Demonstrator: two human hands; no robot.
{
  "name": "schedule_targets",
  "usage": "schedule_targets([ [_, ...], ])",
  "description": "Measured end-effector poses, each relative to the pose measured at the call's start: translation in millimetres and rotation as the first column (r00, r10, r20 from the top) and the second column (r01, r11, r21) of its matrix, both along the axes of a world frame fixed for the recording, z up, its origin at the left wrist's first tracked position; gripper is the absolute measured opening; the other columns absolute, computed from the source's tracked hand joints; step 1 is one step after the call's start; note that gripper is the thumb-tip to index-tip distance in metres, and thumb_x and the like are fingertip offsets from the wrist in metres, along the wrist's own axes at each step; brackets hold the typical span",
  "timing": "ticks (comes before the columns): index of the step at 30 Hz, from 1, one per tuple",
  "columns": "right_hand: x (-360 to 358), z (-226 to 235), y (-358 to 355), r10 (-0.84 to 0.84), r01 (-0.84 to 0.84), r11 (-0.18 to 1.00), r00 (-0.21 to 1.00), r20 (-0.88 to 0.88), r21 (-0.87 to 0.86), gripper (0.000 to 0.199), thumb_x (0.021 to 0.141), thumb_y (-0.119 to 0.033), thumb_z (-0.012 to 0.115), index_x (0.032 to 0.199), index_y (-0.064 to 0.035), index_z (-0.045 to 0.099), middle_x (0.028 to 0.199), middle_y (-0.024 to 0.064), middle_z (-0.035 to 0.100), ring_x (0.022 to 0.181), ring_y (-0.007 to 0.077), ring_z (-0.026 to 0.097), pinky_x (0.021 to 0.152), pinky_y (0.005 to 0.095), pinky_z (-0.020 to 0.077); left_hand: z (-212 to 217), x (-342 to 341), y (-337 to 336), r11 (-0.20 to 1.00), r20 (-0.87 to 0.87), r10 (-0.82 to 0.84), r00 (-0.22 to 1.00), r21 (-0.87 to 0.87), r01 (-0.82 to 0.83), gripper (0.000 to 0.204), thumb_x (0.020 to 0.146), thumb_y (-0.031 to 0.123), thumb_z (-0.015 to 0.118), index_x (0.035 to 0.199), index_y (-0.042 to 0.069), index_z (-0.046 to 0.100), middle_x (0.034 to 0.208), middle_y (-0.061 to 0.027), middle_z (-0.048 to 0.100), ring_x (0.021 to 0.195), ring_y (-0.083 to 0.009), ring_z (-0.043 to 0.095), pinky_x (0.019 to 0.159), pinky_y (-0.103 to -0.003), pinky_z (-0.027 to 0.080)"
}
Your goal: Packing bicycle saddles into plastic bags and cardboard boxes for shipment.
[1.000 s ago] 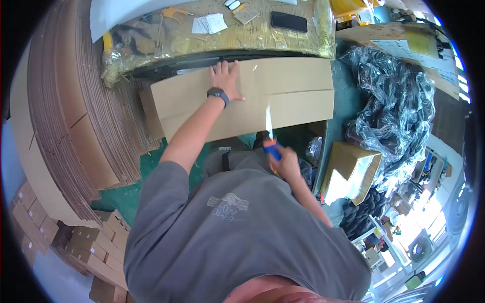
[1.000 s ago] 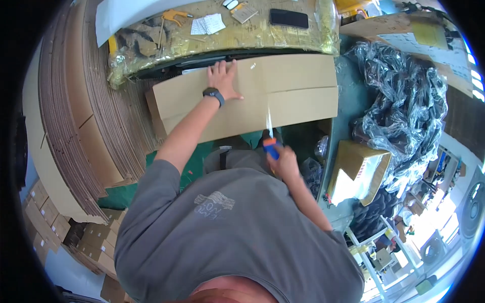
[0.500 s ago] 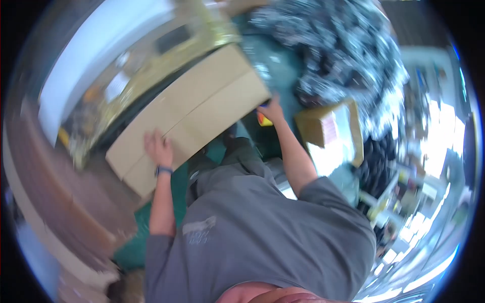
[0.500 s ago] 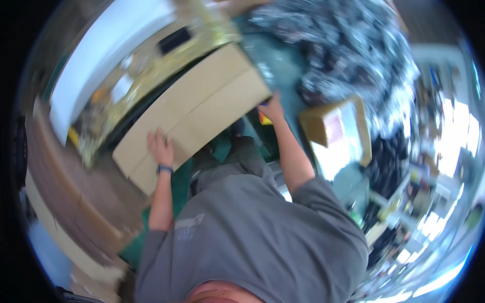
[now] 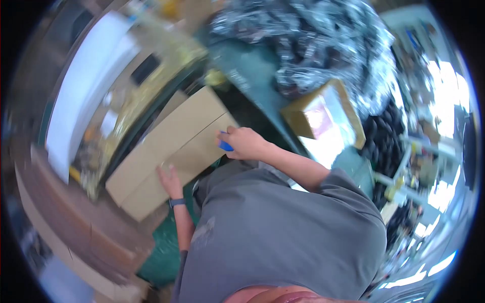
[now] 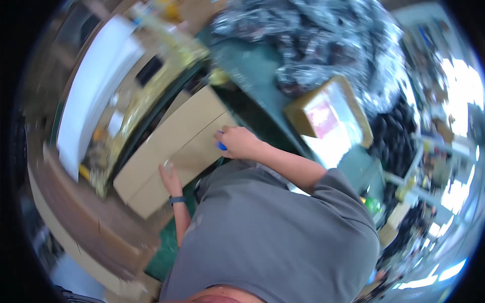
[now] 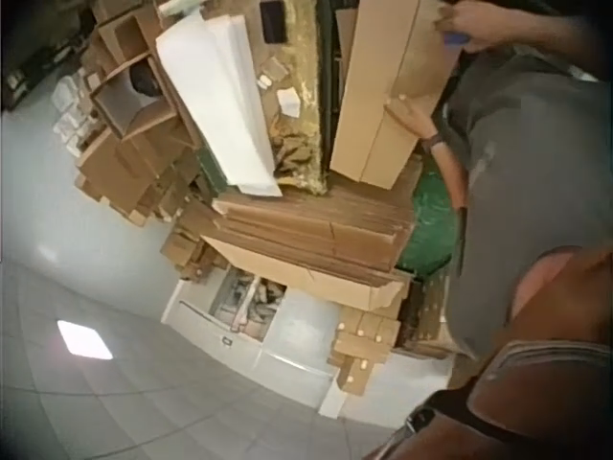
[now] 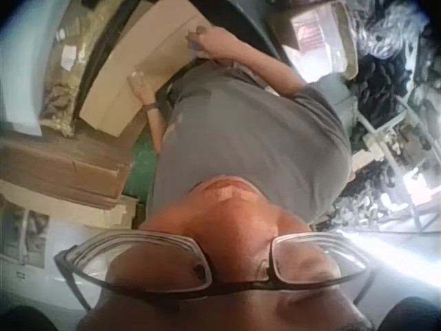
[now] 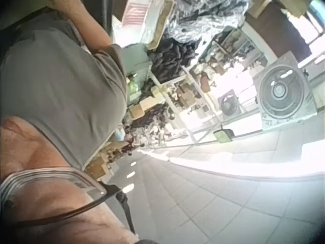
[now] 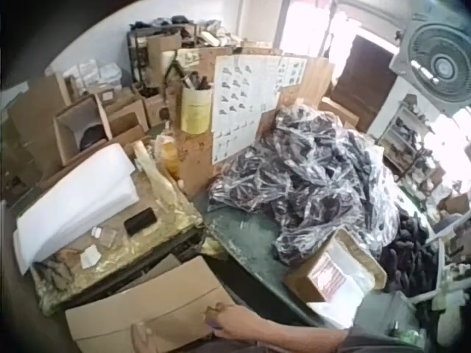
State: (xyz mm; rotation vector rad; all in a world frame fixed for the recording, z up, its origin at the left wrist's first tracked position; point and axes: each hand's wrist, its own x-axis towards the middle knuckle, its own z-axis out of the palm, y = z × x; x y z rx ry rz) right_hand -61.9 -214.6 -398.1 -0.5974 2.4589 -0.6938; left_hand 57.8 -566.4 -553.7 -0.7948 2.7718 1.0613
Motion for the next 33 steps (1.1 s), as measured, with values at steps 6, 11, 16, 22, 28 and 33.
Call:
schedule_targets([
  [6, 30, 62, -136, 0.211, -0.357, 0.683, 0.932, -0.296, -0.637, 0.064, 0.074, -0.017, 0.089, 0.135, -0.0176, 0.072, 0.091, 0.0121, 0.060, 0.071, 0.0296, 0.064, 0.063, 0.0394, 0.0574, 212, 37, 18, 0.218, -0.147, 0.456, 0.877, 0.975, 0.050, 0.049, 0.114, 0.031, 0.052, 0.150, -0.003, 0.054, 0.146, -0.0161, 0.062, 0.138, -0.0254, 0.056, 0.119, -0.042, 0.040],
  [11, 41, 83, -277, 0.450, -0.501, 0.683, 0.862, -0.234, -0.531, 0.059, 0.076, -0.020, 0.086, 0.133, -0.0195, 0.072, 0.092, 0.0111, 0.061, 0.071, 0.0305, 0.066, 0.061, 0.0411, 0.0595, 193, 98, -75, 0.052, -0.013, 0.753, 0.658, 0.998, -0.040, 0.051, 0.113, 0.029, 0.052, 0.151, -0.004, 0.053, 0.162, -0.0199, 0.047, 0.147, -0.0278, 0.048, 0.122, -0.044, 0.038],
  [16, 32, -33, -378, 0.566, -0.607, 0.710, 0.794, -0.224, -0.357, 0.057, 0.080, -0.019, 0.083, 0.136, -0.0208, 0.070, 0.102, 0.0145, 0.063, 0.080, 0.0359, 0.068, 0.067, 0.0457, 0.0593, 165, 99, -262, 0.198, -0.159, 0.907, 0.390, 0.978, -0.060, 0.054, 0.111, 0.022, 0.055, 0.154, -0.010, 0.045, 0.166, -0.0197, 0.042, 0.154, -0.0274, 0.041, 0.130, -0.042, 0.029],
  [22, 49, -108, -564, 0.690, -0.715, 0.694, 0.695, -0.202, -0.086, 0.040, 0.085, -0.027, 0.077, 0.122, -0.0113, 0.073, 0.104, 0.0173, 0.067, 0.084, 0.0366, 0.073, 0.073, 0.0461, 0.0621, -135, 133, -461, 0.176, 0.151, 0.878, 0.455, 0.782, -0.599, 0.052, 0.099, 0.030, 0.078, 0.134, -0.006, 0.068, 0.138, -0.0163, 0.070, 0.127, -0.0201, 0.063, 0.111, -0.033, 0.046],
  [28, 57, -111, -581, 0.626, -0.618, 0.780, 0.770, -0.122, 0.099, 0.040, 0.086, -0.030, 0.075, 0.119, -0.0082, 0.072, 0.105, 0.0185, 0.069, 0.088, 0.0362, 0.075, 0.075, 0.0454, 0.0629, -175, 99, -459, 0.843, 0.125, 0.508, 0.852, 0.131, -0.521, 0.043, 0.107, 0.037, 0.061, 0.113, -0.004, 0.074, 0.107, -0.0215, 0.078, 0.099, -0.0322, 0.073, 0.090, -0.043, 0.054],
  [33, 24, -129, -450, 0.592, -0.624, 0.771, 0.776, -0.216, -0.127, 0.047, 0.085, -0.029, 0.079, 0.129, -0.0155, 0.071, 0.117, 0.0175, 0.068, 0.099, 0.0367, 0.073, 0.085, 0.0477, 0.0618, -78, 38, -377, 0.799, 0.190, 0.571, 0.798, -0.351, -0.488, 0.075, 0.107, 0.060, 0.041, 0.145, -0.003, 0.056, 0.148, -0.0313, 0.056, 0.140, -0.0454, 0.051, 0.115, -0.059, 0.039],
])
